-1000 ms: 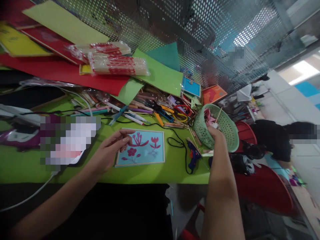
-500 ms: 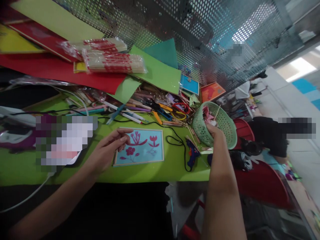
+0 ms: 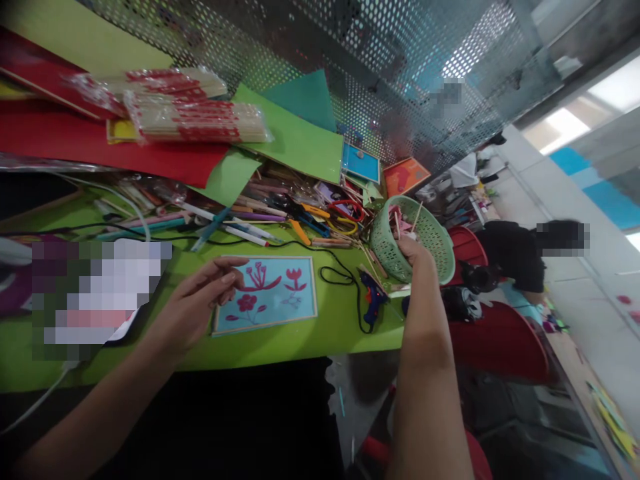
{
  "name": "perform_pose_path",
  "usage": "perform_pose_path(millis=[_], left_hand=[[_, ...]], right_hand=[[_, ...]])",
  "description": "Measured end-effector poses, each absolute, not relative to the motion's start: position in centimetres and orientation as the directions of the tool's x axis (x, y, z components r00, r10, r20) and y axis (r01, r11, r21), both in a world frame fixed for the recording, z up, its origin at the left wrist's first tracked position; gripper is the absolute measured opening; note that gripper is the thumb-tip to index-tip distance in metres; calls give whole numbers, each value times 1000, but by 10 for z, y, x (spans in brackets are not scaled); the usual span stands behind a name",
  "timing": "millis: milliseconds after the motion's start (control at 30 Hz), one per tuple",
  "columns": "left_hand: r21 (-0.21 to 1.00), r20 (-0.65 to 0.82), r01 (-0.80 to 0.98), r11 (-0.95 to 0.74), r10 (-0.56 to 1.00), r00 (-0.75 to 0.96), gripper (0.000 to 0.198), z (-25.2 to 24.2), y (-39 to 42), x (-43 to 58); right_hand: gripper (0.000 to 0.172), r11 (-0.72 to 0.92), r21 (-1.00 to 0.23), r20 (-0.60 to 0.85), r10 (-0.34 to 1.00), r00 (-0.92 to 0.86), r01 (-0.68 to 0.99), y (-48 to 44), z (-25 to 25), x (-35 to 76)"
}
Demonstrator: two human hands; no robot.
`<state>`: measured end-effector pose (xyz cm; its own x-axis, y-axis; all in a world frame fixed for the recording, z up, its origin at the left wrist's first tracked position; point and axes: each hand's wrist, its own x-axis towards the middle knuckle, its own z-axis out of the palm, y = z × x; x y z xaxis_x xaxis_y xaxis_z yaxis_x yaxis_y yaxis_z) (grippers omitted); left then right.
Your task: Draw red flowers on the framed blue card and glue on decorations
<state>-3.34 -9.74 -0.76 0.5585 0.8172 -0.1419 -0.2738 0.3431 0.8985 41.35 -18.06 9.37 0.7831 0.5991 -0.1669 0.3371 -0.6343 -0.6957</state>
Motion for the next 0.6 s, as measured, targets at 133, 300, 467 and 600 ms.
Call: perform_pose_path(millis=[133,300,467,600], left_hand=[[892,-148,-281,355,816,559,29,-6,-97,-32],[893,-161,-269,360,815,556,30,-4,-96,-31],[901,-157,-257,350,815,558,33,-5,-96,-32],[882,-174,-273,385,803,570,32,-6,-96,-31]], right_hand=[[7,-654,-702,-218,574,789,282,-181,94,420],[8,-635,-725,-188,554,811,266,-184,99,424],[9,-630,-706,-124,559,820,323,-180,121,426],[8,-625,-644,-46,608,793,441,-167,156,420]])
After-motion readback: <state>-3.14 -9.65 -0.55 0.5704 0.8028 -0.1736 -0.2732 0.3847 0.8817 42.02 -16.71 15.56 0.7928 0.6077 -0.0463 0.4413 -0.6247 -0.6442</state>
